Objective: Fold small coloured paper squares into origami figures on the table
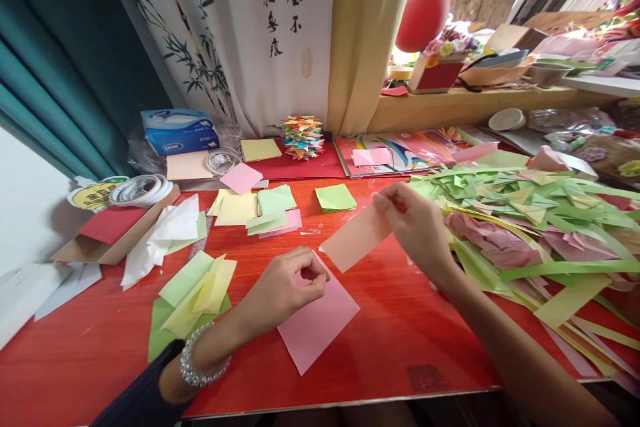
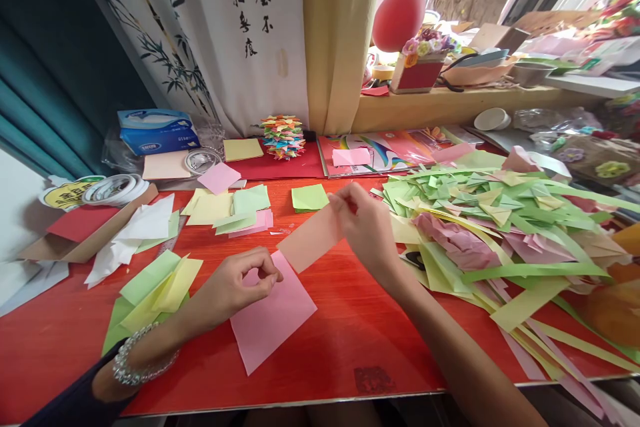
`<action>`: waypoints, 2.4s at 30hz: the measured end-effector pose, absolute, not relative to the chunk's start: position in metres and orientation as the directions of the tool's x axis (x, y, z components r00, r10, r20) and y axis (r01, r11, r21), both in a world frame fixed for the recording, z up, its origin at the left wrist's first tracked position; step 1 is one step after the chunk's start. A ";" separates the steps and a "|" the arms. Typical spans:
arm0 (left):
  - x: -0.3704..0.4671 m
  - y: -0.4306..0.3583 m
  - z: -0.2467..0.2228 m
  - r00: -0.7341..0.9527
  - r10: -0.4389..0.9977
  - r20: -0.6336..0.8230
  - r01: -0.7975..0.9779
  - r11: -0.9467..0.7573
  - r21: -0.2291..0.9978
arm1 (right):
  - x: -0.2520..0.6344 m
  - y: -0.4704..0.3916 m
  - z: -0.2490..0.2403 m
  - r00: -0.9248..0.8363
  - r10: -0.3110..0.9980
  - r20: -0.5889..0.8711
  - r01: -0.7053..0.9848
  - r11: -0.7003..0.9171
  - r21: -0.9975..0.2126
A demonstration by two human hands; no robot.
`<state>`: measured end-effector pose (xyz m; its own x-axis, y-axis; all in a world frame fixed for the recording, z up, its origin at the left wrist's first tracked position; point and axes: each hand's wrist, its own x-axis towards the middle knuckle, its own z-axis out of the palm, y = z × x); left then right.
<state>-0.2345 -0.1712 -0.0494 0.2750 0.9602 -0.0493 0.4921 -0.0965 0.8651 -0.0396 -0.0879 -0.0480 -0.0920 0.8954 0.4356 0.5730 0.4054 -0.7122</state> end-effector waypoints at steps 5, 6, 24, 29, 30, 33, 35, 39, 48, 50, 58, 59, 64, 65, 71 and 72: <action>-0.239 -0.168 -0.050 0.025 0.990 0.137 0.559 -0.128 0.819 | -0.044 -0.092 -0.047 -0.248 0.935 0.255 0.343 0.331 -0.879; -0.240 -0.168 -0.051 -0.024 0.982 0.189 0.575 -0.142 0.806 | -0.048 -0.097 -0.049 -0.311 0.927 0.208 0.297 0.303 -0.906; -0.234 -0.170 -0.055 0.218 0.966 0.143 0.566 -0.244 0.788 | -0.075 -0.130 -0.068 -0.385 0.889 0.247 0.383 0.398 -0.834; -0.237 -0.169 -0.055 0.235 0.968 0.086 0.551 -0.205 0.809 | -0.067 -0.117 -0.064 -0.301 0.928 0.221 0.461 0.344 -0.818; -0.237 -0.169 -0.054 0.238 0.968 0.080 0.550 -0.203 0.810 | -0.065 -0.114 -0.063 -0.284 0.935 0.214 0.468 0.330 -0.820; -0.238 -0.168 -0.055 0.239 0.968 0.070 0.559 -0.196 0.806 | -0.063 -0.108 -0.062 -0.268 0.944 0.194 0.488 0.307 -0.817; -0.239 -0.168 -0.056 0.240 0.969 0.058 0.572 -0.190 0.798 | -0.064 -0.106 -0.063 -0.274 0.945 0.179 0.523 0.303 -0.797; -0.239 -0.167 -0.058 0.263 0.965 0.024 0.594 -0.181 0.784 | -0.064 -0.102 -0.068 -0.302 0.941 0.155 0.581 0.310 -0.752; -0.242 -0.169 -0.057 0.289 0.957 -0.019 0.616 -0.171 0.769 | -0.052 -0.082 -0.073 -0.202 0.956 0.212 0.656 0.292 -0.696; -0.242 -0.169 -0.056 0.307 0.951 -0.035 0.623 -0.173 0.763 | -0.047 -0.076 -0.073 -0.188 0.952 0.241 0.668 0.304 -0.679; -0.242 -0.169 -0.052 0.171 0.975 0.141 0.654 -0.219 0.724 | -0.046 -0.083 -0.064 -0.272 0.937 0.219 0.477 0.329 -0.815; -0.242 -0.169 -0.053 0.133 0.973 0.187 0.663 -0.228 0.713 | -0.052 -0.092 -0.066 -0.320 0.930 0.182 0.445 0.317 -0.838; -0.242 -0.168 -0.060 0.206 0.968 0.140 0.608 -0.239 0.757 | -0.077 -0.127 -0.079 -0.473 0.868 0.149 0.310 0.322 -0.895; -0.241 -0.168 -0.061 0.209 0.969 0.129 0.597 -0.231 0.768 | -0.079 -0.130 -0.081 -0.473 0.869 0.145 0.303 0.315 -0.900; -0.241 -0.168 -0.059 0.208 0.974 0.086 0.544 -0.188 0.818 | -0.078 -0.131 -0.083 -0.454 0.879 0.147 0.326 0.317 -0.890; -0.241 -0.167 -0.059 0.205 0.976 0.076 0.543 -0.178 0.820 | -0.078 -0.131 -0.082 -0.456 0.878 0.148 0.332 0.322 -0.886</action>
<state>-0.2407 -0.1672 -0.0590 0.2055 0.9757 0.0755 0.5433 -0.1779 0.8205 -0.0779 -0.1308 -0.0825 -0.4558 0.8777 0.1478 0.3324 0.3219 -0.8865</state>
